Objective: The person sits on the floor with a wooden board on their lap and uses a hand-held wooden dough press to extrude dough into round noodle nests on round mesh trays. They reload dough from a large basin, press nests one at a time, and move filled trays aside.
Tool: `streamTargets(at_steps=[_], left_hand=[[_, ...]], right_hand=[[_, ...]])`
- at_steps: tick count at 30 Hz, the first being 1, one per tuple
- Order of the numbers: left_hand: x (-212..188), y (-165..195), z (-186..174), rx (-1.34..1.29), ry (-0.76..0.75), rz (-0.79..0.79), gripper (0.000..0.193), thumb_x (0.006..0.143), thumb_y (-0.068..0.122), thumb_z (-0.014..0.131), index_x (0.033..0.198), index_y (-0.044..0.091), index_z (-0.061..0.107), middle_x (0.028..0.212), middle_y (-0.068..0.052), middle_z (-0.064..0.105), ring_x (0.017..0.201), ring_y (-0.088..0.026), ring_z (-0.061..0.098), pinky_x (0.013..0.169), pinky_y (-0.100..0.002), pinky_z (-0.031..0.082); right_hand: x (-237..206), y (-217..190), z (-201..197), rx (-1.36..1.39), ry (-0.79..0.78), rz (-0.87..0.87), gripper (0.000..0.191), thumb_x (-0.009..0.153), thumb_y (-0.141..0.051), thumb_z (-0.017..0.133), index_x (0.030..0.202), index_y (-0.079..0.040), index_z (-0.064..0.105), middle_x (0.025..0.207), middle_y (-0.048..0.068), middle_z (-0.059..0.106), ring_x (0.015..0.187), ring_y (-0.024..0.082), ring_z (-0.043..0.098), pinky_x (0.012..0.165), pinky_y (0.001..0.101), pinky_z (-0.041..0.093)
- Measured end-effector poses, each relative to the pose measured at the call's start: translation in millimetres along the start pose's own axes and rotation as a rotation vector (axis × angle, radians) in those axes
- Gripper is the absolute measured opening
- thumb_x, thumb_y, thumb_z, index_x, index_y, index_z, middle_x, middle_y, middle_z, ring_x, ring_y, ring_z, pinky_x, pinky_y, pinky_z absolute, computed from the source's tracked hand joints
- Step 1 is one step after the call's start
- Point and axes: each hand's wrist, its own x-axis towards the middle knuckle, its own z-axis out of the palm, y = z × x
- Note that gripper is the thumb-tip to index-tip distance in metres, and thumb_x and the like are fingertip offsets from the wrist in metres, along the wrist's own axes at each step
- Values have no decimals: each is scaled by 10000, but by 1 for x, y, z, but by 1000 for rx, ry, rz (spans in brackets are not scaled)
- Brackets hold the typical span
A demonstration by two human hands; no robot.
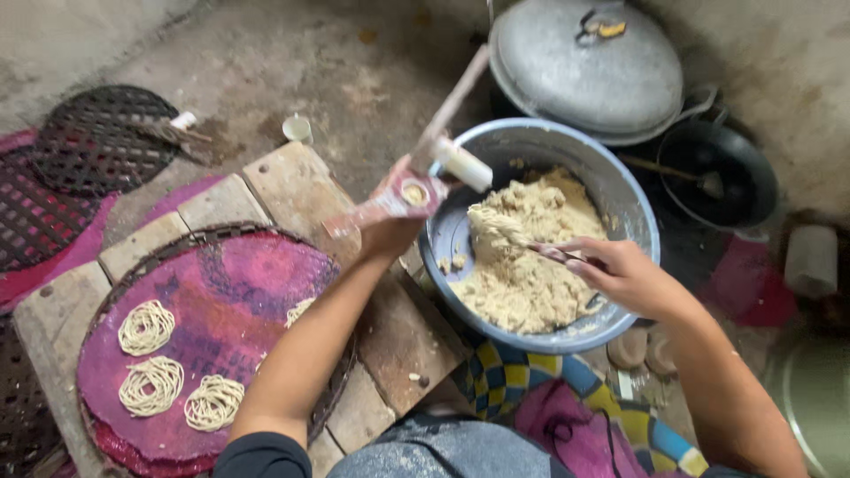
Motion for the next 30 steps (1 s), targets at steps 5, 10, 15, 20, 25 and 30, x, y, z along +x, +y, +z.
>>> streamTargets(at_steps=[5,10,15,20,25,30], left_hand=[[-17,44,6,325,-198,123,473,898,378,752,1260,106,615,1093,-109,723,953,-246,730,824,-365,603],[-22,48,-1,601,-399,165,783,868,368,764,1520,82,436,1203,-138,664,958,-283,714,780,-410,609],[-33,39,14,498,-248,318,745,738,355,845,1370,92,549,1227,-172,667,1035,-346,687,863,-437,580],[-34,40,4,267,-249,91,574,821,332,780,1317,90,622,1195,-142,713,975,-318,714,783,-438,605],[-17,48,-5,171,-116,-21,385,864,242,709,1204,74,641,1120,-157,722,911,-339,717,760,-464,612],[-7,38,-4,469,79,396,321,848,150,753,1126,29,648,1260,-293,608,1046,-413,667,863,-483,575]], right_hand=[[19,-11,-22,504,-249,-77,396,986,-281,610,1265,-31,738,619,26,527,494,128,455,438,306,368],[29,-83,-38,-515,-93,-153,291,968,-367,638,1145,-162,743,748,2,694,679,160,671,620,351,523],[25,-146,18,-1125,-46,-190,245,1052,-238,428,1144,-93,604,824,55,668,718,204,711,603,355,594],[17,-129,21,-1200,155,-577,205,1004,-191,507,1089,-58,638,814,69,690,681,193,703,511,300,561],[7,-87,7,-464,359,-332,182,978,-159,561,1096,-79,675,867,80,728,571,179,664,469,309,551],[45,-66,102,28,428,-388,271,1033,-155,517,1242,-78,672,812,62,709,611,120,648,463,267,513]])
